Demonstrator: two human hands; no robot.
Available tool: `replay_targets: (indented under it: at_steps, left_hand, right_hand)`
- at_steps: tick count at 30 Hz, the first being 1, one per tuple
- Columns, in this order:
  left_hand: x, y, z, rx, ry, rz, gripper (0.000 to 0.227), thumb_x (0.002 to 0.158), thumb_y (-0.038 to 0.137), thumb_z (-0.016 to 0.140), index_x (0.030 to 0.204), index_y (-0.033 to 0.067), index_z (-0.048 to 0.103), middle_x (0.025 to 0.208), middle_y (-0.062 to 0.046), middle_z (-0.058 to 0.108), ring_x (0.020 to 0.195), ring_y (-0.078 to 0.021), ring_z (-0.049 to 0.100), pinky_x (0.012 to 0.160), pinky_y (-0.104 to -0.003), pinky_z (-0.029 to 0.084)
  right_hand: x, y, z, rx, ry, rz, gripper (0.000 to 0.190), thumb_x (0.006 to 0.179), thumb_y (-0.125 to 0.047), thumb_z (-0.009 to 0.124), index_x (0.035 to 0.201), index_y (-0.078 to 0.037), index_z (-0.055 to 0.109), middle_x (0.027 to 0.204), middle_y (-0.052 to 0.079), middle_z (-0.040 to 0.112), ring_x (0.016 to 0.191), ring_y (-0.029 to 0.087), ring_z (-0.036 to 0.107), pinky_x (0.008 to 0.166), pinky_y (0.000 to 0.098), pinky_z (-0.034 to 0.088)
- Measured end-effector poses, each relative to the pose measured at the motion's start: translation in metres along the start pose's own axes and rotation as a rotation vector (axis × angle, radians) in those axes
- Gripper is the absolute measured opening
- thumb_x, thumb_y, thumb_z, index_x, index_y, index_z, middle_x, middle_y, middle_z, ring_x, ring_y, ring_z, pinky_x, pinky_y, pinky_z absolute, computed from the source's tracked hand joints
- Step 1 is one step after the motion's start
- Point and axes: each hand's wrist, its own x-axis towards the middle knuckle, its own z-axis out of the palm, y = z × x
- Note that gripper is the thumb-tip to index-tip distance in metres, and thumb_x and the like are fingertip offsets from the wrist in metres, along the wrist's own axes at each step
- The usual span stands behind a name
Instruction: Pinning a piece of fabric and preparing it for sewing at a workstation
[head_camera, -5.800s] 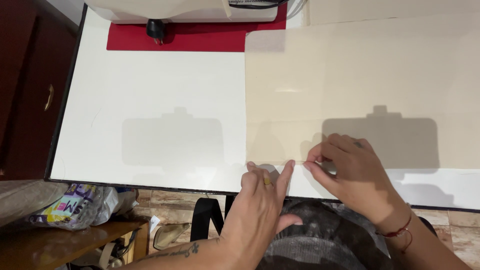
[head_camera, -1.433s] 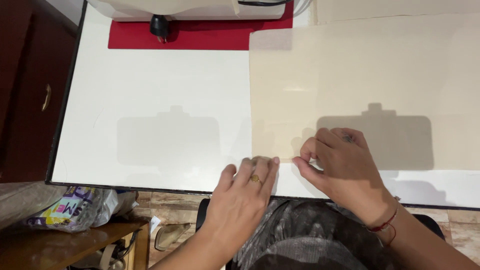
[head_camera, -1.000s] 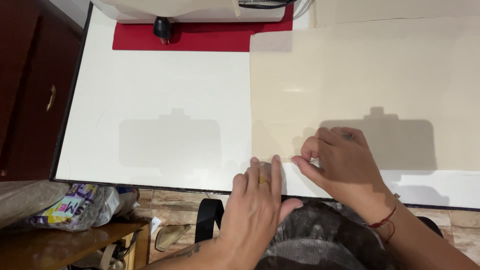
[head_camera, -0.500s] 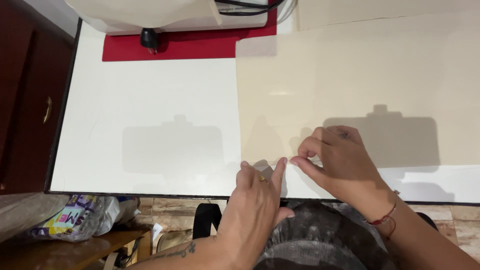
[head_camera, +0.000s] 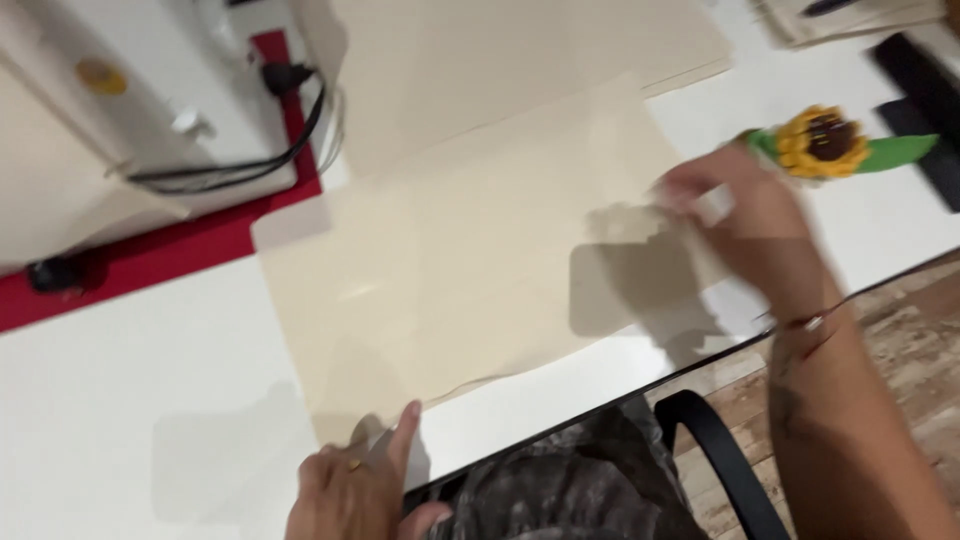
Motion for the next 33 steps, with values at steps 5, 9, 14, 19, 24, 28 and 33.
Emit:
replay_targets:
  at_steps: [5, 9, 14, 19, 24, 28, 33]
  left_hand:
    - [0.017, -0.003, 0.033, 0.247, 0.108, -0.096, 0.131, 0.057, 0.123, 0.012, 0.164, 0.0487, -0.001, 0.072, 0.001, 0.059, 0.062, -0.0209, 0.048, 0.079, -0.041, 0.035]
    - [0.020, -0.009, 0.054, 0.142, 0.305, -0.080, 0.129, 0.056, 0.122, 0.012, 0.163, 0.0508, 0.006, 0.103, 0.009, 0.058, 0.059, -0.0198, 0.049, 0.078, -0.040, 0.035]
    - [0.026, -0.007, 0.069, 0.242, 0.384, -0.125, 0.135, 0.049, 0.125, 0.007, 0.162, 0.0511, 0.008, 0.121, 0.011, 0.062, 0.059, -0.0215, 0.051, 0.076, -0.042, 0.037]
    - [0.017, -0.002, 0.031, 0.255, 0.205, -0.101, 0.126, 0.062, 0.119, 0.024, 0.164, 0.0474, 0.005, 0.080, 0.002, 0.062, 0.063, -0.0195, 0.048, 0.072, -0.040, 0.035]
    - [0.014, 0.001, 0.018, 0.248, 0.103, -0.119, 0.126, 0.065, 0.117, 0.036, 0.164, 0.0492, -0.002, 0.076, 0.003, 0.067, 0.071, -0.0176, 0.054, 0.076, -0.037, 0.035]
    - [0.006, 0.003, -0.006, 0.220, -0.006, -0.087, 0.123, 0.078, 0.109, 0.045, 0.167, 0.0415, -0.007, 0.089, -0.008, 0.071, 0.090, -0.0266, 0.062, 0.089, -0.038, 0.036]
    - [-0.001, 0.004, -0.016, 0.226, -0.003, -0.034, 0.116, 0.087, 0.101, 0.038, 0.169, 0.0323, -0.006, 0.065, 0.001, 0.064, 0.070, -0.0225, 0.055, 0.087, -0.039, 0.034]
  right_hand:
    - [-0.025, 0.127, -0.051, -0.359, 0.216, 0.286, 0.013, 0.117, -0.008, 0.069, 0.119, -0.004, 0.082, 0.114, 0.015, 0.068, 0.101, 0.031, 0.064, 0.077, 0.0452, 0.053]
    - [-0.030, 0.153, -0.058, -0.318, 0.159, 0.132, 0.017, 0.104, 0.000, 0.075, 0.121, 0.001, 0.079, 0.118, 0.020, 0.068, 0.106, 0.032, 0.068, 0.087, 0.0433, 0.059]
    - [-0.023, 0.149, -0.051, -0.429, -0.065, 0.372, 0.015, 0.101, -0.027, 0.075, 0.114, -0.019, 0.079, 0.122, 0.005, 0.068, 0.092, 0.024, 0.070, 0.056, 0.0396, 0.061]
    - [-0.025, 0.157, -0.040, -0.591, -0.008, 0.276, 0.023, 0.101, -0.034, 0.074, 0.123, -0.027, 0.077, 0.120, -0.003, 0.069, 0.085, 0.019, 0.071, 0.050, 0.0361, 0.058]
    - [-0.029, 0.170, -0.027, -0.732, 0.116, 0.155, 0.010, 0.109, -0.036, 0.072, 0.110, -0.033, 0.081, 0.109, -0.013, 0.069, 0.082, 0.009, 0.066, 0.046, 0.0268, 0.050]
    - [-0.028, 0.169, -0.021, -0.993, 0.112, 0.050, 0.007, 0.110, -0.031, 0.067, 0.109, -0.033, 0.073, 0.103, -0.015, 0.063, 0.080, 0.008, 0.065, 0.043, 0.0247, 0.044]
    - [-0.019, 0.160, -0.028, -1.089, -0.159, 0.133, 0.031, 0.096, -0.033, 0.066, 0.124, -0.022, 0.065, 0.110, -0.007, 0.063, 0.083, 0.008, 0.072, 0.046, 0.0221, 0.060]
